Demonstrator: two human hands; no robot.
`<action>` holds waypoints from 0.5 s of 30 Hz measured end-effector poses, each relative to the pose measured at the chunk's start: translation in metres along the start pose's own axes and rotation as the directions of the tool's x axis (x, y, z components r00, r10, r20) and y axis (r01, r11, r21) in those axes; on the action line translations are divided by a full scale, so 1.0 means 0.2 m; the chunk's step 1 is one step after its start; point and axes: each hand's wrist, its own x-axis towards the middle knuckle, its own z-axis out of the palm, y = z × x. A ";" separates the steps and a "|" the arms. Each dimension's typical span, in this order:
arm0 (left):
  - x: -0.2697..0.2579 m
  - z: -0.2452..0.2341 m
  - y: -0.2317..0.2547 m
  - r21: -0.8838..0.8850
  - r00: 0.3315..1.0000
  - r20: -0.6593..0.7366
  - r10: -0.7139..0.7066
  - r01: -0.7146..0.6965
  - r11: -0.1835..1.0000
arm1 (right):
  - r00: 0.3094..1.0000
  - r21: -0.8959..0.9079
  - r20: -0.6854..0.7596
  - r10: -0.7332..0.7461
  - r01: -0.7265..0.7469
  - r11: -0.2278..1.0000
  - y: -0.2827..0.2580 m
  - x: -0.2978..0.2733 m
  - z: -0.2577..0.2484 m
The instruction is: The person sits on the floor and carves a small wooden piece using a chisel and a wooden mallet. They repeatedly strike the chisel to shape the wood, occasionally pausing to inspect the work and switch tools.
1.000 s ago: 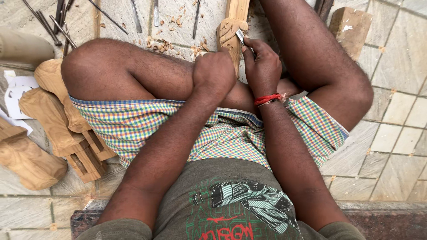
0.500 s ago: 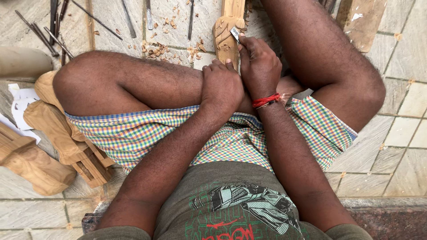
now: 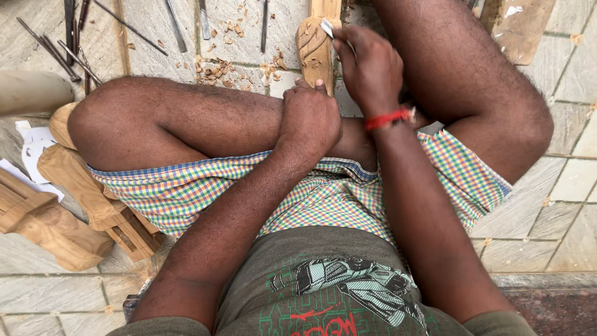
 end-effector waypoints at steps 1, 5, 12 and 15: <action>0.00 0.00 0.01 0.006 1.000 -0.028 -0.004 0.004 1.000 | 0.999 -0.014 0.003 -0.052 0.052 0.999 0.01 0.03 -0.01; -0.04 0.00 -0.02 -0.118 0.994 -0.109 -0.004 -0.009 0.993 | 0.994 0.000 -0.021 -0.106 0.106 0.994 0.01 0.05 -0.04; -0.02 0.03 0.00 -0.046 0.996 -0.089 -0.008 0.004 0.999 | 0.999 0.013 -0.030 -0.032 0.032 0.999 0.01 -0.11 -0.06; -0.01 -0.01 -0.02 -0.058 0.990 -0.139 -0.004 -0.004 0.998 | 0.995 0.017 -0.073 -0.067 0.068 0.998 -0.03 -0.05 -0.03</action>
